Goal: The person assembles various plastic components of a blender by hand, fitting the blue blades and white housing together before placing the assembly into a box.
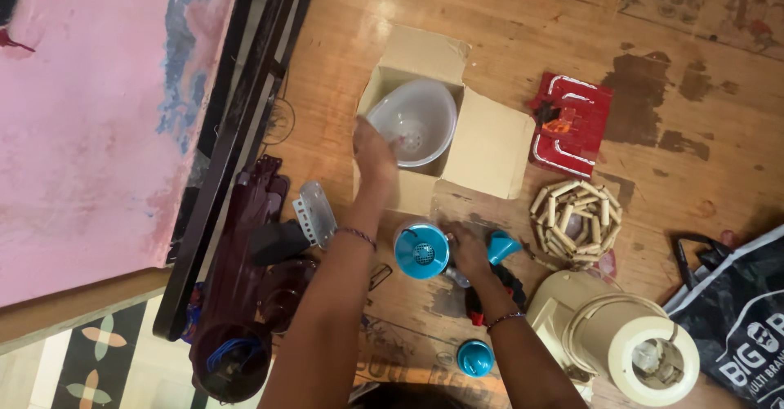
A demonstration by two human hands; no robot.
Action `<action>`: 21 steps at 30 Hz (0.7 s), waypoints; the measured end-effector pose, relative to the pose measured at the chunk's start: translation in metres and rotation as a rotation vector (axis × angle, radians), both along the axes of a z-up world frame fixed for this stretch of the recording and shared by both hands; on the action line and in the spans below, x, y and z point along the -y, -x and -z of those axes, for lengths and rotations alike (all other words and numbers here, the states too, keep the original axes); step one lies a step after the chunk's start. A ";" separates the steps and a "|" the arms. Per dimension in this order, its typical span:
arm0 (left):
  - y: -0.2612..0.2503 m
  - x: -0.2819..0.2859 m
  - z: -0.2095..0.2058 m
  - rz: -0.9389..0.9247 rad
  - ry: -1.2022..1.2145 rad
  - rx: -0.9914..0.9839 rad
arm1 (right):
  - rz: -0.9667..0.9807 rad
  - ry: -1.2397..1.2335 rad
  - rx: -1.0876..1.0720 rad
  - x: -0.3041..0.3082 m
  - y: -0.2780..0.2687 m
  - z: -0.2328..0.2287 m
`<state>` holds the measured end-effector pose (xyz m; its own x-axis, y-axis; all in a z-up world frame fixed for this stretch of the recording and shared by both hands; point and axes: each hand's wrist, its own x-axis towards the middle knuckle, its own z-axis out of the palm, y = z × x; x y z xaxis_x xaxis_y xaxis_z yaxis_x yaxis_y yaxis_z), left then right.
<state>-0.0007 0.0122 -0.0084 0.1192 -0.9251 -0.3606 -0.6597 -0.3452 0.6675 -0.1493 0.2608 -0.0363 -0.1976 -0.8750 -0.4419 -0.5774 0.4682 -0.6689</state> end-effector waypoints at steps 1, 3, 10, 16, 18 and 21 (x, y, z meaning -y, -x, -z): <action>0.002 -0.008 -0.002 0.141 0.162 0.201 | -0.002 -0.001 0.001 -0.001 0.000 0.003; 0.012 -0.024 -0.020 0.365 0.473 0.554 | 0.010 0.074 0.045 -0.004 0.002 0.013; 0.055 -0.054 -0.055 0.989 -0.040 0.396 | 0.065 -0.187 0.147 -0.013 0.011 0.044; 0.047 -0.091 -0.040 1.047 -0.124 0.649 | 0.079 -0.085 0.065 -0.021 0.005 0.046; 0.040 -0.105 -0.044 1.129 -0.160 0.528 | 0.097 -0.018 0.116 -0.025 0.007 0.046; 0.028 -0.109 -0.033 0.954 0.006 0.279 | 0.139 -0.142 0.078 -0.025 0.005 0.043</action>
<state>-0.0290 0.1210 0.0241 -0.5964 -0.6791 -0.4280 -0.7928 0.4149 0.4464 -0.1538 0.2854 -0.0792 -0.2721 -0.7698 -0.5774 -0.4500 0.6322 -0.6307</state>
